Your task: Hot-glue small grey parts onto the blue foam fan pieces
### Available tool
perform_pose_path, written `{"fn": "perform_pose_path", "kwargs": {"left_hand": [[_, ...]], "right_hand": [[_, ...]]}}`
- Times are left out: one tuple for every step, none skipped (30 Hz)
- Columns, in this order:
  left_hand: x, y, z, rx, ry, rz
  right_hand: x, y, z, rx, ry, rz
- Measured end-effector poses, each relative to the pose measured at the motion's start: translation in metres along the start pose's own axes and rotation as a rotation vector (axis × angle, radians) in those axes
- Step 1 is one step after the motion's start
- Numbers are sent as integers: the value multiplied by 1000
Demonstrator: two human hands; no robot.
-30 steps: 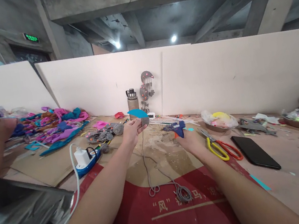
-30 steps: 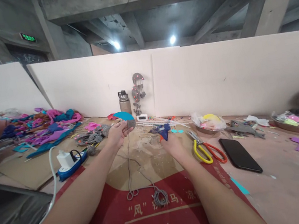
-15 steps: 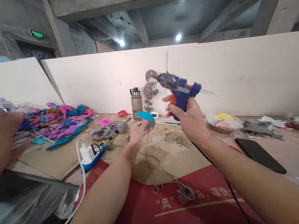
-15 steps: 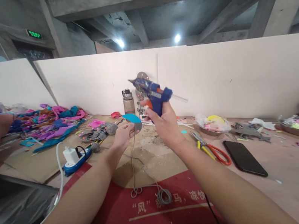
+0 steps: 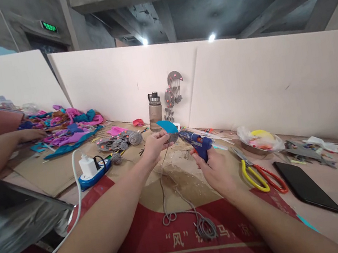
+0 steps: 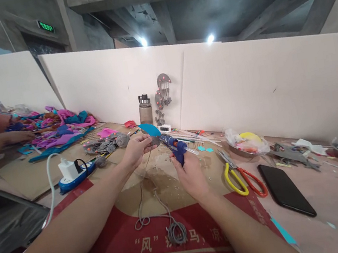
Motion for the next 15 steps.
{"fn": "perform_pose_path", "kwargs": {"left_hand": [[2,-2,2,7,0,-6],[4,-3,3,10,3,-10],[6,-4,3,10,6,-14],[7,-6,3,8,9,-16],[8,-7,2,7,10,-15],[10,-8,2,7,7,-16],[11,-8,1,8,4,-17],[12,-9,0,8,2,-14],[12,-9,-1,7,2,-7],[12,-9,-2,4,7,-1],[12,-10,-3,1,13,3],[11,-9,-4,-2,18,6],[11,-9,-4,-1,20,5],[11,-9,-5,3,19,0],[11,-8,-5,6,17,-6]], "right_hand": [[0,0,-1,0,-25,1],[0,0,-2,0,-42,3],[-1,0,-2,2,-54,6],[-1,0,-2,2,-62,10],[-1,-1,-3,1,-70,13],[-2,-1,-3,-1,-81,17],[-2,-1,-3,-3,-93,20],[-3,-1,-4,-6,-106,22],[-3,-1,-5,-7,-117,24],[-4,-1,-5,-9,-124,22],[-4,-2,-6,-10,-128,20],[-4,-2,-7,-11,-131,15],[-3,-2,-8,-13,-132,9],[-3,-2,-8,-16,-128,7],[-3,-3,-8,-20,-120,7]]}}
Point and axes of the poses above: each hand's wrist, its own y-axis towards the middle knuckle, its own x-axis out of the palm, z = x × y, the point moved 9 cm from there along y, towards the middle knuckle, and after that the axes turned 8 degrees about -y, right-handed, at the moved point
